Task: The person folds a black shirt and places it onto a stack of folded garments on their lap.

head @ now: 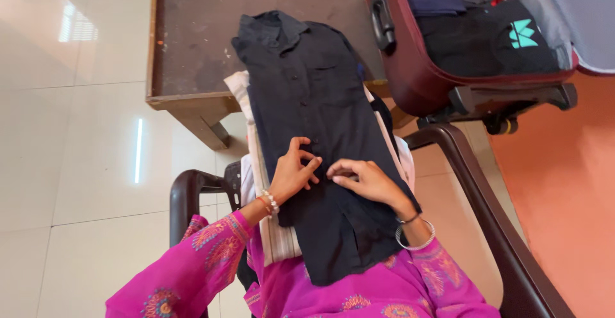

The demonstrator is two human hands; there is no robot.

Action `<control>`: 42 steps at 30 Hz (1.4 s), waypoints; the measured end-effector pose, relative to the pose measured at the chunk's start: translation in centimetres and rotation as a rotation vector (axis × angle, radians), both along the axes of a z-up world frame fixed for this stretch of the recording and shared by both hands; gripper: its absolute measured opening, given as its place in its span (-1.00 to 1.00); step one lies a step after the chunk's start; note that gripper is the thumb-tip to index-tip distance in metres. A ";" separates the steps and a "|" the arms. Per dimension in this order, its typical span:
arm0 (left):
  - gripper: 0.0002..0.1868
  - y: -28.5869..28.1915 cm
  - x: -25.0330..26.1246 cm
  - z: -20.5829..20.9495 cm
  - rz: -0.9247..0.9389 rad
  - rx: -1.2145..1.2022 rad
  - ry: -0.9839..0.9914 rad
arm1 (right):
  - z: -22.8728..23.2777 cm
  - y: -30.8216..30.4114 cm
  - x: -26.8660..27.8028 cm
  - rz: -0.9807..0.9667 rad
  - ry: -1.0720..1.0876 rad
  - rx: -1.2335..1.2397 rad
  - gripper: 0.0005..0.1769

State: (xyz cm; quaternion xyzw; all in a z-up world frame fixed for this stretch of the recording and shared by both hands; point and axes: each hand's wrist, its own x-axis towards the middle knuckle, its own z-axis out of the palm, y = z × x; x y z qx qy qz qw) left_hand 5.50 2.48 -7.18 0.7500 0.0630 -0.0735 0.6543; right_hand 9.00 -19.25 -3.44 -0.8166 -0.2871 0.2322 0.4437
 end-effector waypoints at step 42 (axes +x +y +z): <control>-0.73 0.4 4.3 -1.9 0.052 0.053 0.054 | -7.4 4.6 5.2 -0.426 -0.091 0.109 -0.85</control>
